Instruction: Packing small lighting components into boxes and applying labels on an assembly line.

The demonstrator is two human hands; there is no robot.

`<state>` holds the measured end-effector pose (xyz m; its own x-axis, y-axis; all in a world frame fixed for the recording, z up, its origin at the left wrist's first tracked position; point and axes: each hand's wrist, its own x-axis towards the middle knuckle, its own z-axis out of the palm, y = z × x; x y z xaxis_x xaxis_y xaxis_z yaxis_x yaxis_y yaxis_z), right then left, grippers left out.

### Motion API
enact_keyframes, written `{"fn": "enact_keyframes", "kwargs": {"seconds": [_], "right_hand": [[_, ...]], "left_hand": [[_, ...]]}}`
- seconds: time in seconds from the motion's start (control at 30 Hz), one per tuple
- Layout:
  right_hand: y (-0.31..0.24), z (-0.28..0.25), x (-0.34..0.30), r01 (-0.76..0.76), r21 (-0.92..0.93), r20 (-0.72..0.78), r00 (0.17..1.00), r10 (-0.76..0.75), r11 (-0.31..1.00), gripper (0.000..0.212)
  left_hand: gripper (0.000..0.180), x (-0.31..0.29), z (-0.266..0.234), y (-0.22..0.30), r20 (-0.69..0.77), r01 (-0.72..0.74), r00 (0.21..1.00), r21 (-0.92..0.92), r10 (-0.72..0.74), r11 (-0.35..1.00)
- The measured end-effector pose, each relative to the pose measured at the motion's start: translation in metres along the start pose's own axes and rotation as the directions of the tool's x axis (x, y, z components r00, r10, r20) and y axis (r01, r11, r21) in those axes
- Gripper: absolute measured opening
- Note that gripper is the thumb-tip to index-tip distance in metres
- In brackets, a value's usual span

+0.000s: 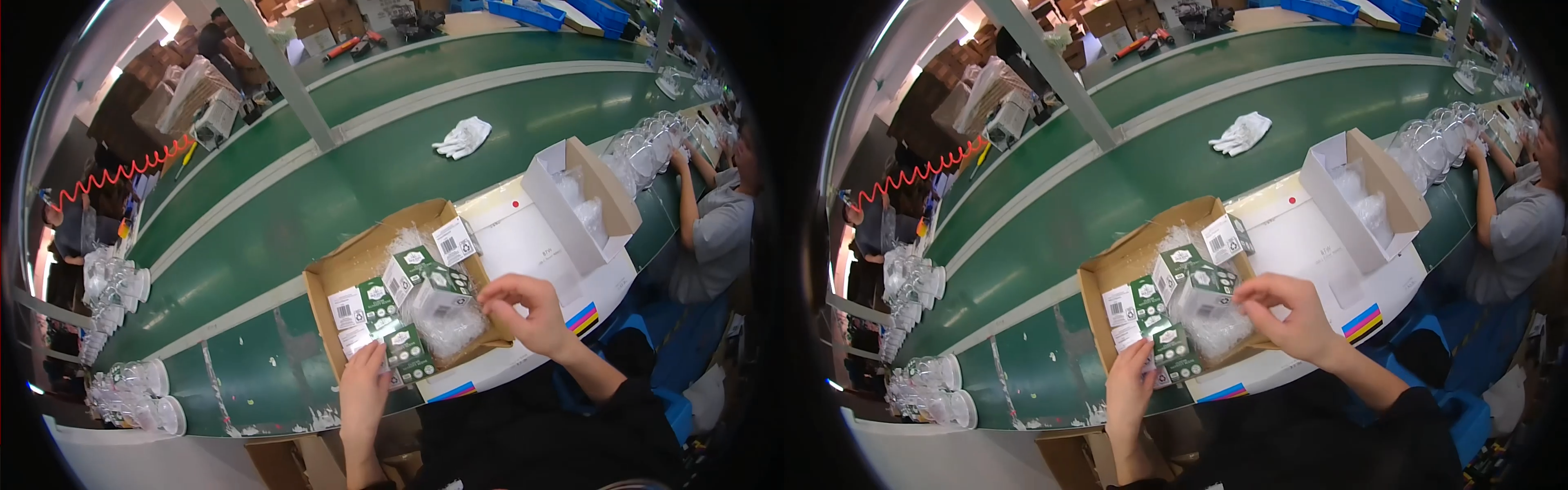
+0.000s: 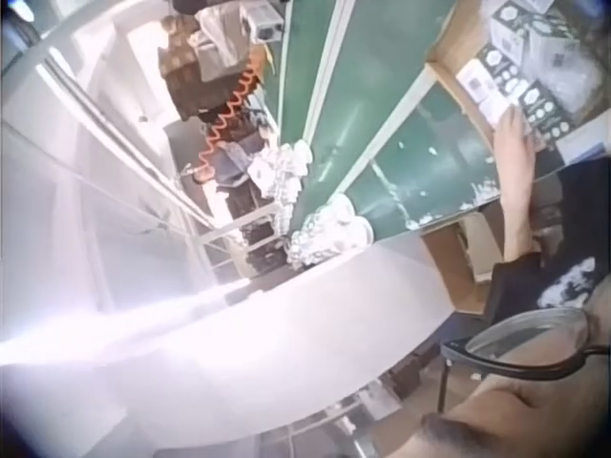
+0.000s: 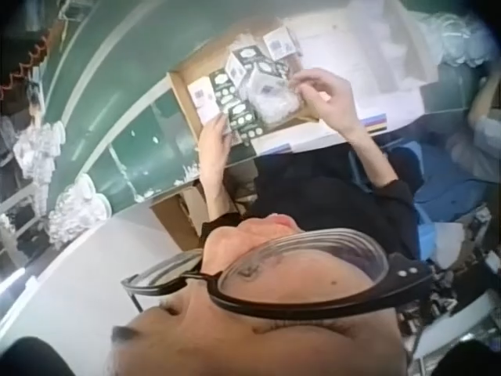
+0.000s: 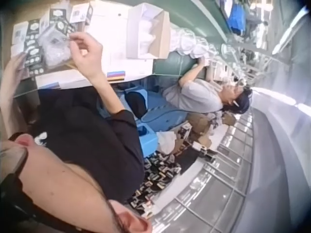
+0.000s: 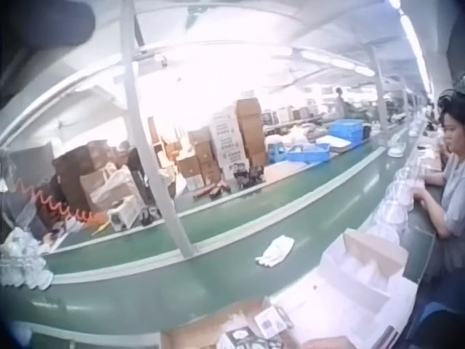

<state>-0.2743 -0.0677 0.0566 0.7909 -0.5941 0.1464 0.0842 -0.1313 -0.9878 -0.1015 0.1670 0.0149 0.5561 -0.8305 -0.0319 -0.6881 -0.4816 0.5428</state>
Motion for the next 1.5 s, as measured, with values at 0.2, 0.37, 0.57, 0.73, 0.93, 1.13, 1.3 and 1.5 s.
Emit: {"fn": "enact_keyframes", "kwargs": {"seconds": [0.2, 0.37, 0.57, 0.73, 0.93, 1.13, 1.3, 1.5], "right_hand": [[0.019, -0.003, -0.022, 0.208, -0.486, 0.138, 0.977, -0.161, 0.849, 0.016], [0.026, 0.000, -0.019, 0.271, -0.629, 0.243, 0.959, -0.147, 0.728, 0.018], [0.033, 0.010, -0.013, 0.189, -0.677, 0.171, 0.980, -0.097, 0.711, 0.019], [0.031, 0.008, 0.002, 0.058, -0.833, 0.073, 0.997, 0.004, 0.550, 0.017], [0.051, 0.013, 0.007, 0.141, -0.939, 0.178, 0.980, 0.093, 0.314, 0.006], [0.060, 0.016, 0.006, 0.208, -0.938, 0.210, 0.977, -0.025, 0.276, 0.006], [0.067, 0.010, 0.008, 0.201, -0.924, 0.195, 0.980, -0.051, 0.327, 0.009], [0.077, 0.007, -0.001, 0.230, -0.839, 0.130, 0.965, -0.228, 0.493, 0.012]], "left_hand": [[0.038, -0.002, -0.005, 0.002, -0.117, -0.011, 0.993, -0.114, -0.002, 0.993], [0.034, 0.000, -0.007, 0.019, -0.064, 0.017, 0.998, -0.099, -0.023, 0.995], [0.036, -0.012, -0.003, 0.009, -0.020, -0.014, 1.000, -0.128, 0.011, 0.992], [0.054, -0.007, -0.005, 0.018, -0.032, 0.029, 0.999, -0.147, -0.034, 0.989], [0.058, -0.007, -0.004, 0.007, -0.003, -0.016, 1.000, -0.121, 0.016, 0.993], [0.040, -0.004, -0.010, 0.007, 0.022, -0.285, 0.959, 0.025, 0.284, 0.958], [0.036, 0.006, -0.012, -0.004, 0.124, -0.365, 0.926, 0.060, 0.356, 0.929], [0.024, 0.009, -0.018, -0.004, 0.116, -0.272, 0.955, -0.025, 0.273, 0.962]]}}
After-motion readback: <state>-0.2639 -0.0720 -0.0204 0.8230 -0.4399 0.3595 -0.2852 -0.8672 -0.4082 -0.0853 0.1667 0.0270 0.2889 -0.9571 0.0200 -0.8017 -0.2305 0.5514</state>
